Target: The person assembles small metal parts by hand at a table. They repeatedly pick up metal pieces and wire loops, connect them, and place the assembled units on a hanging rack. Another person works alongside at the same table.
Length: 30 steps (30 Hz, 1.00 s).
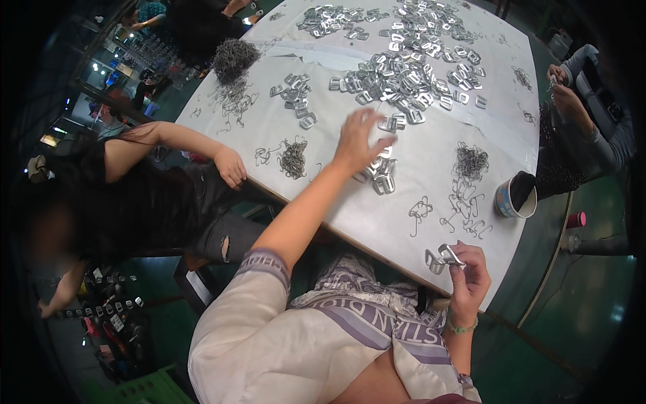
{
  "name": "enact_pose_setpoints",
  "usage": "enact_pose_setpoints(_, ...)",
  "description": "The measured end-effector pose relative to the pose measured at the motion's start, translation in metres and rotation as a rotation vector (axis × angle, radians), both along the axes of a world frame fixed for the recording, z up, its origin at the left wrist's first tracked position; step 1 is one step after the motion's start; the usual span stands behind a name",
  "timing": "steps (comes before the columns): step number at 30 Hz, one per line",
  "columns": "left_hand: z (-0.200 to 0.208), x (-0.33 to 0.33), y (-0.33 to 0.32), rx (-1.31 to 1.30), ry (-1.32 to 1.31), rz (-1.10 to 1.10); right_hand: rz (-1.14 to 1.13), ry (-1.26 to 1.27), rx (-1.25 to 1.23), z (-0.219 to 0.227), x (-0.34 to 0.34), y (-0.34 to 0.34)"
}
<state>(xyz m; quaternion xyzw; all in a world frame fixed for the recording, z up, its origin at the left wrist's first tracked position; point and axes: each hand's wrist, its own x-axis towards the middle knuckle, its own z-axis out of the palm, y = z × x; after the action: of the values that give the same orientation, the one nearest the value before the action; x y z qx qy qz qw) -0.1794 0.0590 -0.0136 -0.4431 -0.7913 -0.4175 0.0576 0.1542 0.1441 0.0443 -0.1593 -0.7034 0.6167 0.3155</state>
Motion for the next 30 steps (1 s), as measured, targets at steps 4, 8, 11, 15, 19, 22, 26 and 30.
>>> enact_pose_setpoints(4,-0.006,-0.095,0.062,-0.127,0.059,0.352,0.061,0.007,-0.072,0.007,-0.007,-0.004)
enact_pose_setpoints(8,-0.013,-0.146,0.086,-0.411,-0.099,0.410,0.107,0.021,-0.165,0.006,-0.008,-0.011)
enact_pose_setpoints(11,-0.008,-0.117,0.089,-0.457,-0.039,0.279,0.119,-0.008,-0.235,-0.001,0.000,-0.015)
enact_pose_setpoints(15,-0.020,-0.071,0.063,-0.326,0.081,0.113,0.161,-0.034,-0.329,-0.010,0.001,-0.017)
enact_pose_setpoints(19,0.004,-0.020,0.010,-0.319,-0.083,-0.110,0.201,-0.013,-0.373,-0.012,-0.001,-0.021)
enact_pose_setpoints(22,0.015,0.015,-0.007,-0.205,0.132,-0.238,0.212,0.005,-0.371,-0.013,0.001,-0.025)
enact_pose_setpoints(26,0.020,0.061,0.009,-0.062,0.425,-0.441,0.225,0.040,-0.414,-0.016,0.006,-0.033)
enact_pose_setpoints(30,0.002,0.096,0.020,-0.198,0.469,-0.649,0.223,0.027,-0.404,-0.011,0.011,-0.040)
